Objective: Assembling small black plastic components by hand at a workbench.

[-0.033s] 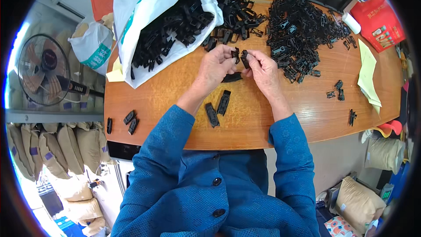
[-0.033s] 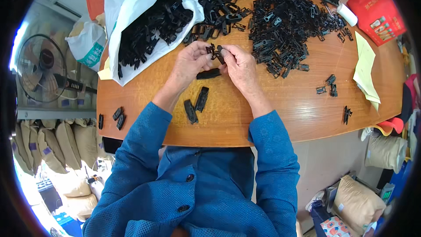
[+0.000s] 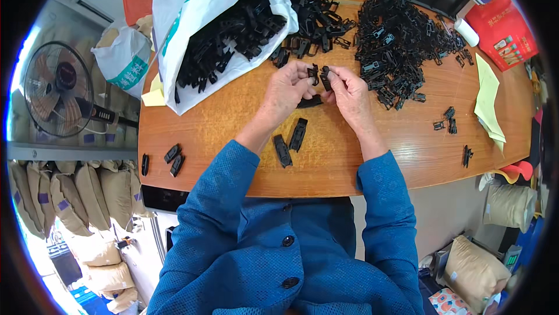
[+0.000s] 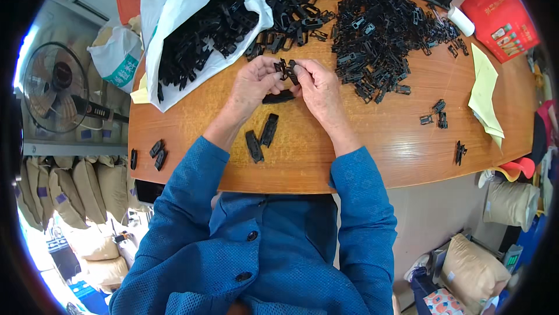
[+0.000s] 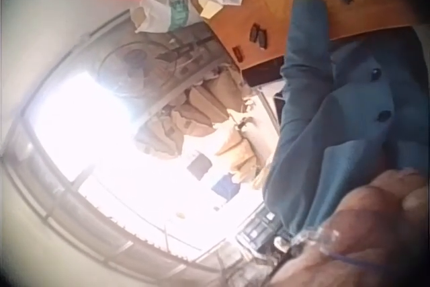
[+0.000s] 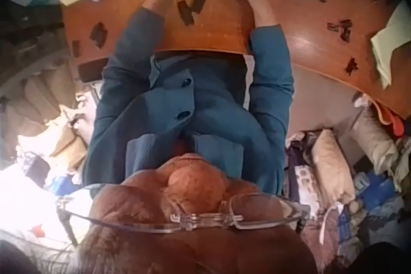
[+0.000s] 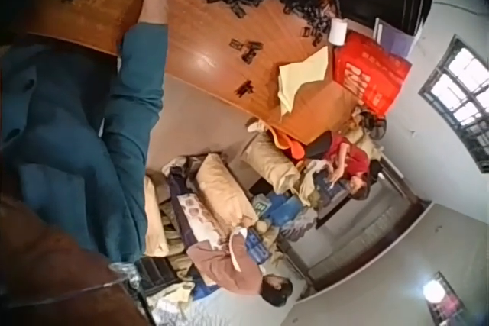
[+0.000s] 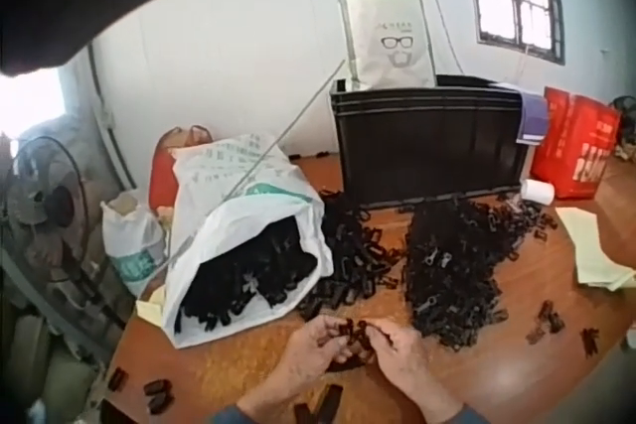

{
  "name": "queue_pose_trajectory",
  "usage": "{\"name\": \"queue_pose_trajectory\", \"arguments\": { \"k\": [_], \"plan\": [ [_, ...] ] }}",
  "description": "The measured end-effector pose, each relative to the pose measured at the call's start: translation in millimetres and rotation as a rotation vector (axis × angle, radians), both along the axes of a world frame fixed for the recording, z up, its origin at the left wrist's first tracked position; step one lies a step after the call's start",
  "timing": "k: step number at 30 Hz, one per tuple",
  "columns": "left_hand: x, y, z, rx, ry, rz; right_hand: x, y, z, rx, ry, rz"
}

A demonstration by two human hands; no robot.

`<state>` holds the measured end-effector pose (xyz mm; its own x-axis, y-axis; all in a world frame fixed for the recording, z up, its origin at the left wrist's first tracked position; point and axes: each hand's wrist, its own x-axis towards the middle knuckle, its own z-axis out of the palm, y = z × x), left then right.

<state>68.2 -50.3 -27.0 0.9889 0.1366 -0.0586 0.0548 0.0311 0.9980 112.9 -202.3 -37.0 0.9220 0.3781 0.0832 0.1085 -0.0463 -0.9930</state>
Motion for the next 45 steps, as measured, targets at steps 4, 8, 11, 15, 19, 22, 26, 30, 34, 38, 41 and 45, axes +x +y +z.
{"name": "queue_pose_trajectory", "arguments": {
  "k": [4,8,11,15,19,22,26,30,34,38,41,45],
  "plan": [
    [-16,-4,1,-0.032,-0.007,0.034,-8,6,-6,0.019,-0.130,0.014],
    [-25,-11,9,0.026,0.013,0.051,-16,7,-12,0.052,-0.136,0.027],
    [-28,-13,9,0.127,0.014,0.036,-19,1,-9,-0.039,-0.180,0.060],
    [-32,-22,3,0.192,-0.042,0.043,-19,3,-12,-0.145,-0.412,-0.008],
    [-27,-24,-6,0.223,-0.010,0.084,-23,4,-19,-0.172,-0.642,-0.082],
    [-28,-18,-1,0.046,-0.009,0.080,-25,-9,-2,-0.053,0.107,0.127],
    [-31,-6,7,-0.061,0.015,-0.031,-21,-14,-2,0.260,0.438,0.233],
    [-19,48,-9,0.586,-0.186,0.270,-20,-14,0,0.281,0.420,0.163],
    [-7,119,-4,1.166,-0.206,0.407,-19,-8,-5,0.236,0.386,0.128],
    [7,131,-4,1.564,-0.306,0.170,-18,-5,-5,0.225,0.397,0.142],
    [14,136,-3,1.653,-0.352,0.109,-16,-3,-9,0.245,0.399,0.130],
    [6,137,2,1.646,-0.494,0.106,-16,-3,-10,0.235,0.397,0.145]
  ]
}}
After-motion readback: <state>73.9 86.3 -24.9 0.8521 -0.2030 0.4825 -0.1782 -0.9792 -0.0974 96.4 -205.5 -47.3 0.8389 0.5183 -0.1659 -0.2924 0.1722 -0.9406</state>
